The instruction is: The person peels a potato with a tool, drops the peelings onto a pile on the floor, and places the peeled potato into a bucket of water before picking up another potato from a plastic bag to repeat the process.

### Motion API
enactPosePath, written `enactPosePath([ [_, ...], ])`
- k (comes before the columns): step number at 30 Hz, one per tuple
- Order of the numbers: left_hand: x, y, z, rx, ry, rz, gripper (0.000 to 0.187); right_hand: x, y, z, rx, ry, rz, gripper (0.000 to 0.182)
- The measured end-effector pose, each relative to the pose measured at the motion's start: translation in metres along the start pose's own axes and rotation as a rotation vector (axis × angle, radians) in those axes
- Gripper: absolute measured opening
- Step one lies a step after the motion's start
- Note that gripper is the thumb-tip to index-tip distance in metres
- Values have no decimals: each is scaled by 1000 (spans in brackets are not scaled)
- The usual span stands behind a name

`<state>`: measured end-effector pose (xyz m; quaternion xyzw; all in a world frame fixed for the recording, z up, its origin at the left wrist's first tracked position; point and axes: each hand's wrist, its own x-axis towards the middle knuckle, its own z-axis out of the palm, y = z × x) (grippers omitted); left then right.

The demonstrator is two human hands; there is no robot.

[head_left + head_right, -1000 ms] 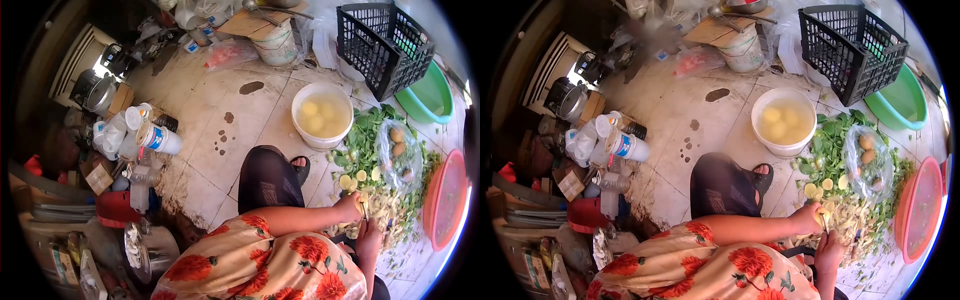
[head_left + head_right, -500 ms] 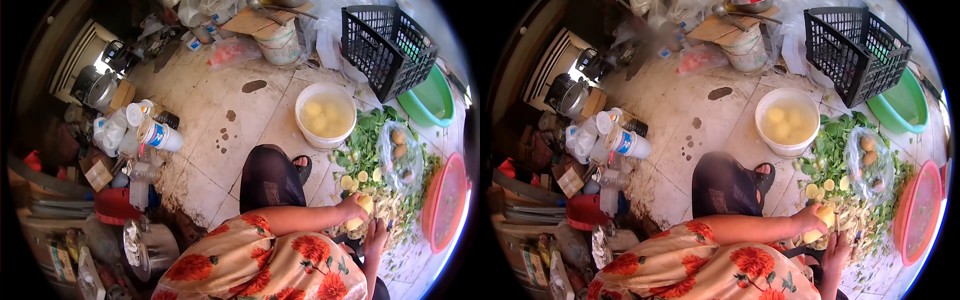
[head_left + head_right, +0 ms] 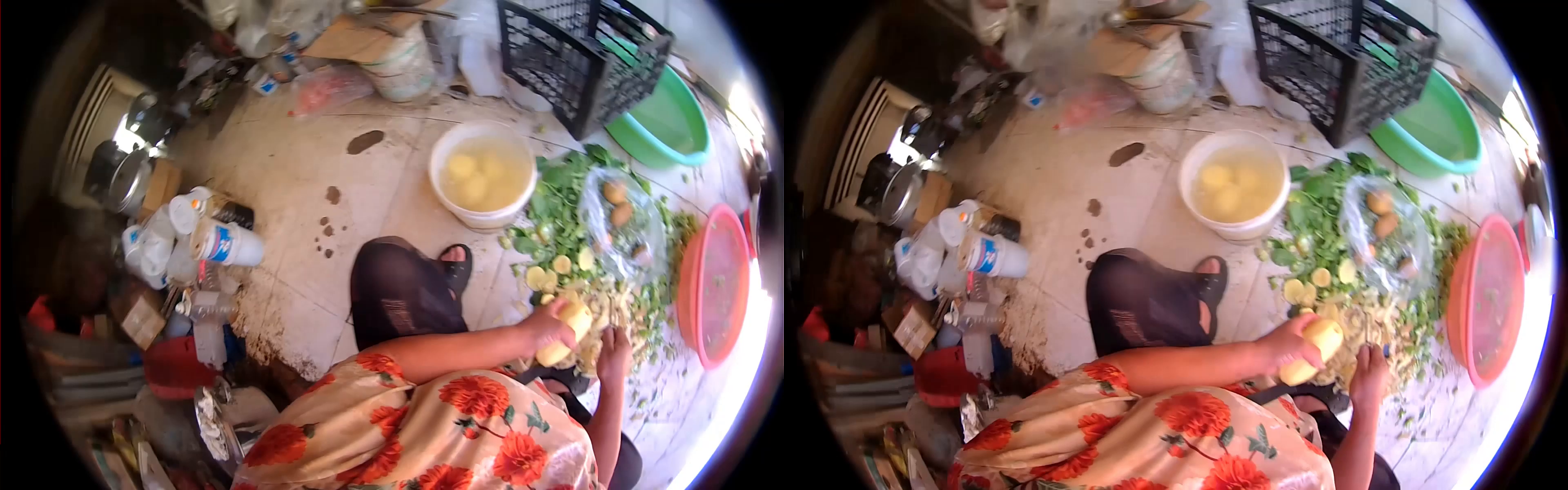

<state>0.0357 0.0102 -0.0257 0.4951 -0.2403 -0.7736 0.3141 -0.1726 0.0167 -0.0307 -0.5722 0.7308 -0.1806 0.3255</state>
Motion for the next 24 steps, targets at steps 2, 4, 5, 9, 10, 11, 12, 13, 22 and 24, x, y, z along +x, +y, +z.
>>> enactPosePath([
  [2,2,3,-6,-108,19,-6,93,-10,-15,-1,3,23,4,29],
  [4,-3,15,-6,-174,10,29,73,-21,-32,-2,86,-18,-57,27],
  [5,5,9,-14,-175,-12,30,70,-25,-37,-2,98,-31,-107,26],
  [9,1,14,-13,-120,-15,18,64,-40,-38,2,-47,-152,-237,20],
  [10,-1,14,-10,-116,-34,-3,64,-43,-38,2,-95,-153,-283,20],
  [11,-3,16,-7,-118,-47,-5,63,-45,-40,3,-139,-157,-334,20],
  [12,-3,17,-6,-118,-55,-2,62,-46,-43,2,-136,-149,-319,20],
  [13,-3,16,-6,-110,-64,-12,62,-46,-48,0,-176,-183,-234,21],
  [22,-12,22,4,-84,-234,-33,66,-11,-2,-7,6,-45,51,32],
  [24,-10,21,1,-87,-171,-31,66,-21,-19,-7,116,-51,10,32],
])
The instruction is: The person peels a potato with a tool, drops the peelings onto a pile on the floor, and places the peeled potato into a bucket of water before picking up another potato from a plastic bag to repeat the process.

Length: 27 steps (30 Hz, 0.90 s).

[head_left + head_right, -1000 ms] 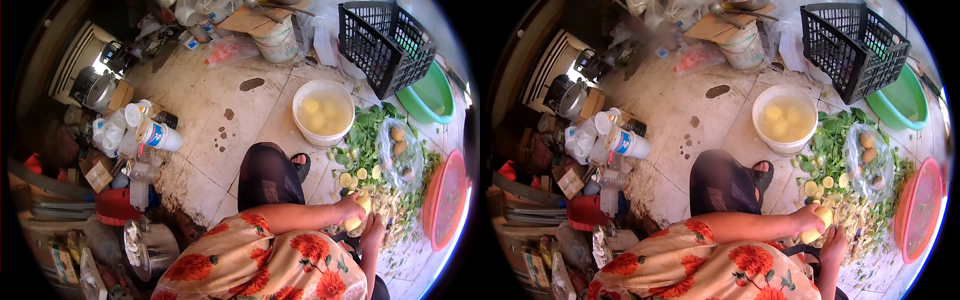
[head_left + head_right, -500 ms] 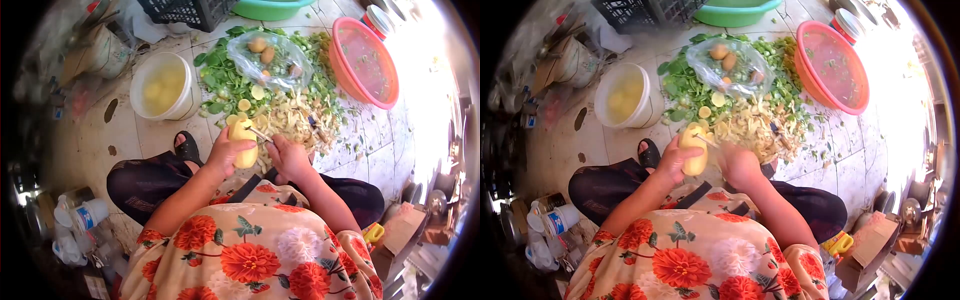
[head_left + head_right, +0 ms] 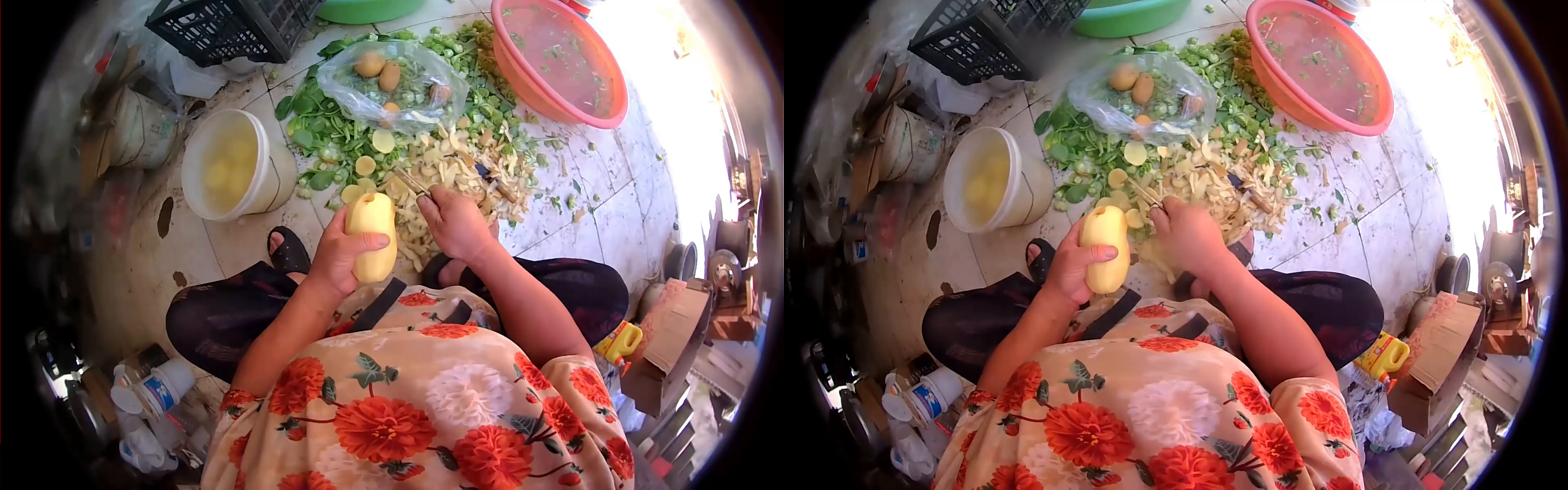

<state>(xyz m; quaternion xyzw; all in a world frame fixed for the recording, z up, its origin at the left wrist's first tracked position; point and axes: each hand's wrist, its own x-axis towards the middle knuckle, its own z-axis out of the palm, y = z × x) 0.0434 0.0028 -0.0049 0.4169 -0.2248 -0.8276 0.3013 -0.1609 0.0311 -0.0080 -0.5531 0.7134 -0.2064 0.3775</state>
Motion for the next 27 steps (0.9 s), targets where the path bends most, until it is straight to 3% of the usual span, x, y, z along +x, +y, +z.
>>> enactPosePath([
  [3,0,-2,4,188,155,63,62,-13,-21,5,-100,-107,-111,32],
  [7,4,-10,-4,280,169,120,66,-23,-23,15,-193,-95,-198,23],
  [12,1,-13,-6,486,77,122,66,2,10,13,-341,-168,23,28],
  [13,1,-10,-3,495,65,118,66,5,18,13,-389,-153,97,27],
  [17,-1,-4,3,364,145,96,65,2,7,5,-315,-56,74,27],
  [23,3,-4,-1,379,183,57,64,-27,-26,18,-209,-168,-209,25],
  [27,1,-5,-1,360,125,-14,65,-24,-24,16,-237,-198,-87,26],
])
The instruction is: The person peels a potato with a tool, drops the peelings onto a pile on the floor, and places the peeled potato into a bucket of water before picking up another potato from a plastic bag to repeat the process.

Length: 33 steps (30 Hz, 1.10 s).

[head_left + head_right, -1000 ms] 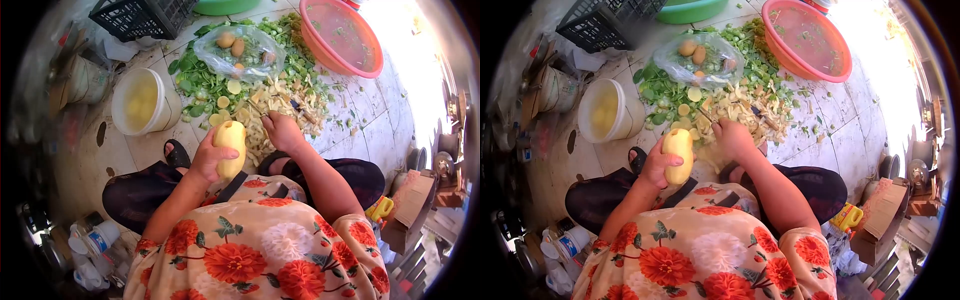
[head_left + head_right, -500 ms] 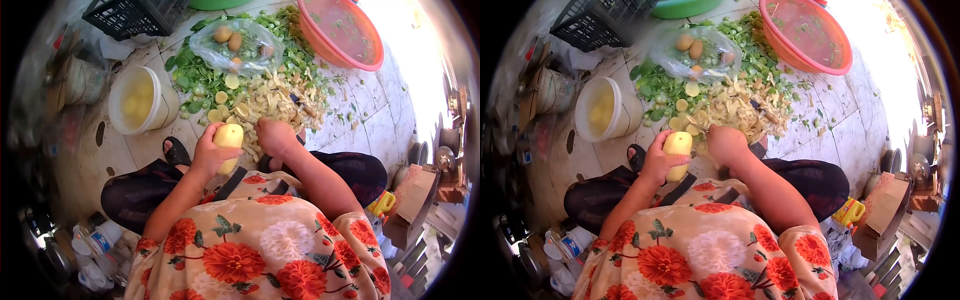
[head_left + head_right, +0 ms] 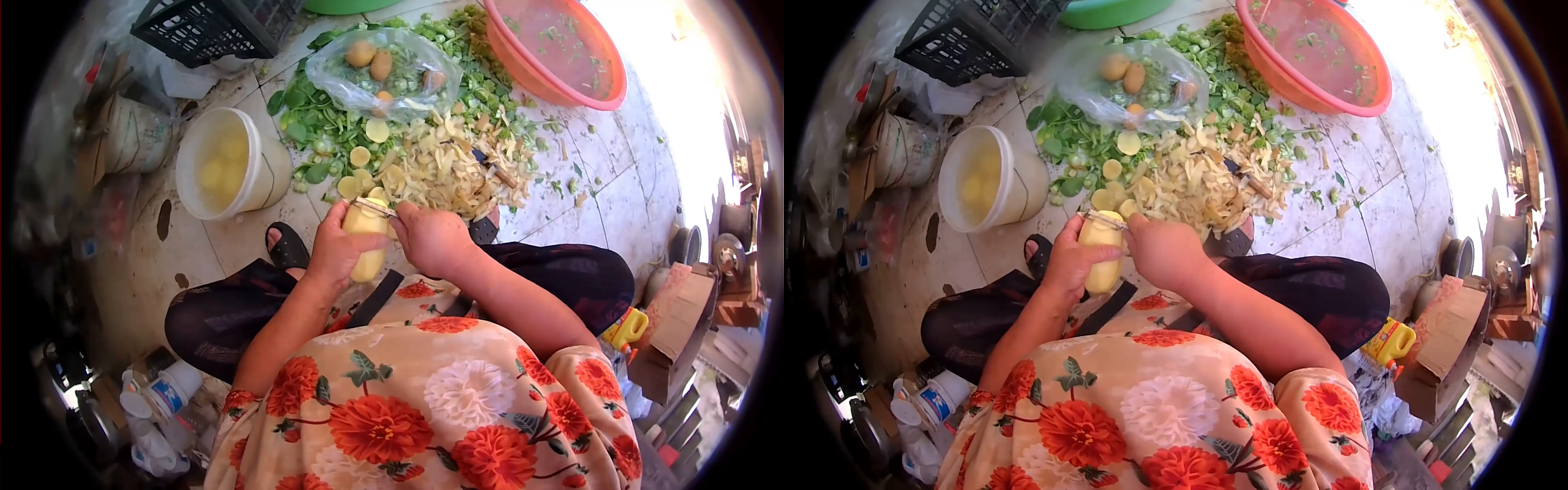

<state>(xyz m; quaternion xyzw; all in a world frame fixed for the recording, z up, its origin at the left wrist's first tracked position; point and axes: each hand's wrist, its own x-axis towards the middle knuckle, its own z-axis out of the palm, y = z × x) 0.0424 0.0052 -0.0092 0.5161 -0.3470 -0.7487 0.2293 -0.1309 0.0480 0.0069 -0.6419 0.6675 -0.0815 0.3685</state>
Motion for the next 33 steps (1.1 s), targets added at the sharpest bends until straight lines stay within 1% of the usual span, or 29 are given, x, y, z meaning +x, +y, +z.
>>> enactPosePath([
  [1,-2,-2,0,4,-5,-2,65,6,13,5,2,4,5,26],
  [2,-5,-5,0,43,-20,18,66,16,37,16,-41,23,83,28],
  [3,-6,-3,1,86,-38,38,68,21,43,12,-80,45,165,30],
  [4,-6,0,2,96,-49,36,68,22,46,8,-73,54,175,30],
  [6,-10,8,5,-39,37,15,70,23,46,-4,-50,109,198,32],
  [8,-8,5,5,-64,63,41,70,20,36,-3,-25,138,182,31],
  [10,-3,3,4,-73,78,62,70,13,20,-5,60,105,69,29],
  [11,-1,2,1,-35,71,90,71,9,18,-1,103,141,-7,28],
  [13,3,-1,-4,-2,69,121,71,4,9,-1,122,123,-4,28],
  [15,5,-3,-8,278,108,213,69,2,7,-2,123,97,2,29],
  [16,3,-5,-8,280,106,211,69,6,13,1,125,97,5,29],
  [18,1,-5,-4,115,81,262,68,20,39,14,47,45,145,31],
  [19,2,-2,-4,124,71,263,68,22,48,14,34,70,182,32],
  [21,1,5,-8,-206,-61,192,65,22,44,7,97,128,190,32],
  [22,2,5,-9,-210,-53,196,65,20,37,0,152,172,191,31],
  [23,3,4,-9,-294,-98,160,63,19,31,-5,151,168,186,31],
  [24,5,4,-9,-374,-148,122,62,15,24,-7,198,173,126,30],
  [25,7,3,-10,-369,-149,118,62,11,19,-8,248,180,68,28],
  [26,9,1,-11,-409,-194,96,60,7,16,-8,253,182,72,28],
  [27,11,0,-12,-453,-236,76,59,3,12,-8,219,187,-48,27],
  [28,11,1,-11,-453,-233,77,59,0,10,-8,183,189,-171,25],
  [30,9,2,-8,-502,-142,42,59,-1,9,-6,142,189,-192,24],
  [31,8,3,-7,-503,-140,40,59,-2,10,-5,101,186,-184,23],
  [33,6,3,-5,-435,-206,71,61,-3,10,-5,61,183,-175,23],
])
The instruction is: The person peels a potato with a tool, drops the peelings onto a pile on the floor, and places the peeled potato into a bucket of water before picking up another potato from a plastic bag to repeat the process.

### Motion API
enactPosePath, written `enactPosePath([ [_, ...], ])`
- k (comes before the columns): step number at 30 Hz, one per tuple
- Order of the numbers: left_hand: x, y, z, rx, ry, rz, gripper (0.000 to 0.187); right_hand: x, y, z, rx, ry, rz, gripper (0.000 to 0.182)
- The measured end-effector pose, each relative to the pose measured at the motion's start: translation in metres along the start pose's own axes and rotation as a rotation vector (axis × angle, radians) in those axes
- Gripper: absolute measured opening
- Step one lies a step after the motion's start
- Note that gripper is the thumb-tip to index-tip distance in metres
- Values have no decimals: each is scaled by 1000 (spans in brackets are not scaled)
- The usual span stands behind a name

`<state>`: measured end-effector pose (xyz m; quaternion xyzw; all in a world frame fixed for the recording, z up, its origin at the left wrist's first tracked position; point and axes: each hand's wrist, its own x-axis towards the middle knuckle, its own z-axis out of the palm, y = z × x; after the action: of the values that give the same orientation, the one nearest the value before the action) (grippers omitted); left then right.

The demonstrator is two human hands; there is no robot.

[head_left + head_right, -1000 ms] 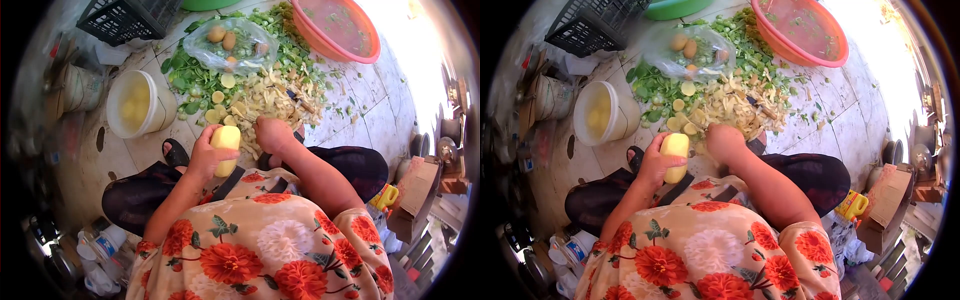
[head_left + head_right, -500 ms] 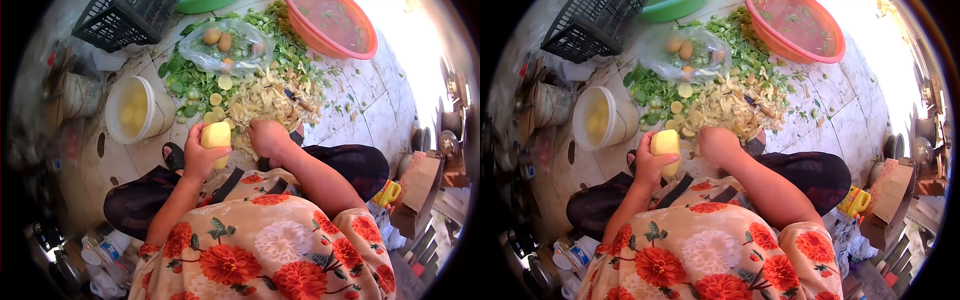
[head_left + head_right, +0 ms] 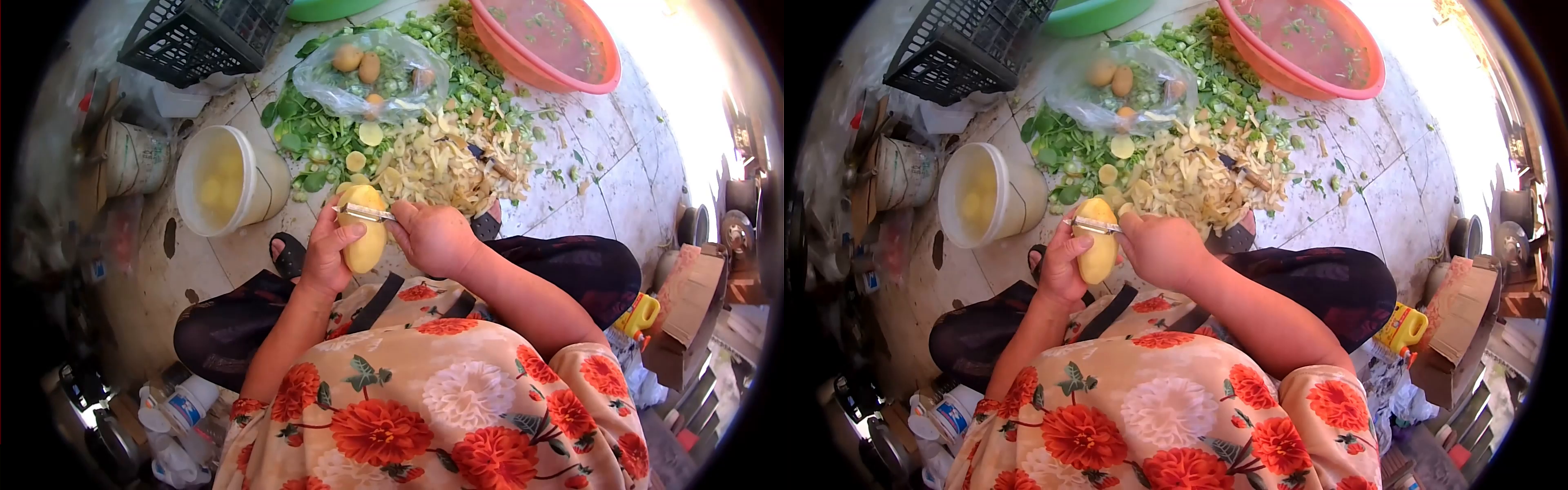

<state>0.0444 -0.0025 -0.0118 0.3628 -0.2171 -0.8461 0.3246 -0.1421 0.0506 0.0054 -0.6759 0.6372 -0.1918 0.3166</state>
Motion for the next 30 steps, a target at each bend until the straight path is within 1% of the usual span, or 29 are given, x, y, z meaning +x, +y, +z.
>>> enactPosePath([
  [1,0,-3,2,0,1,-2,61,0,-1,0,-20,-21,10,23],
  [3,-1,-8,6,283,142,-1,67,0,0,2,-39,-43,21,23],
  [6,0,-6,5,278,143,-64,69,1,2,6,-23,-58,31,25],
  [8,-1,-9,0,284,139,-94,70,8,9,3,-67,-115,173,25],
  [9,-2,-10,-1,289,135,-122,70,10,24,6,-67,-112,175,25],
  [11,-4,-8,1,254,98,-123,68,14,64,20,-158,-140,330,28],
  [12,-6,-8,0,206,73,-117,66,18,67,22,-84,-71,326,30],
  [13,-5,-7,-4,196,81,-108,66,20,55,12,-92,-80,316,30],
  [15,0,-7,-14,111,91,-165,59,14,26,-3,75,-6,280,27],
  [17,0,-6,-14,89,120,-177,57,5,12,9,101,-41,67,25],
  [18,0,-6,-14,55,149,-185,55,1,8,10,108,-58,7,25],
  [21,-3,-4,-13,137,112,-173,53,-3,0,9,52,-77,30,24],
  [23,-2,-5,-15,128,86,-199,52,0,10,13,8,-47,18,24],
  [24,-2,-5,-15,126,59,-217,51,5,10,13,-8,-61,52,25],
  [25,0,-6,-18,129,55,-217,51,8,10,13,-24,-72,84,26],
  [30,4,-9,-23,75,86,-283,51,11,13,19,-13,-55,97,25],
])
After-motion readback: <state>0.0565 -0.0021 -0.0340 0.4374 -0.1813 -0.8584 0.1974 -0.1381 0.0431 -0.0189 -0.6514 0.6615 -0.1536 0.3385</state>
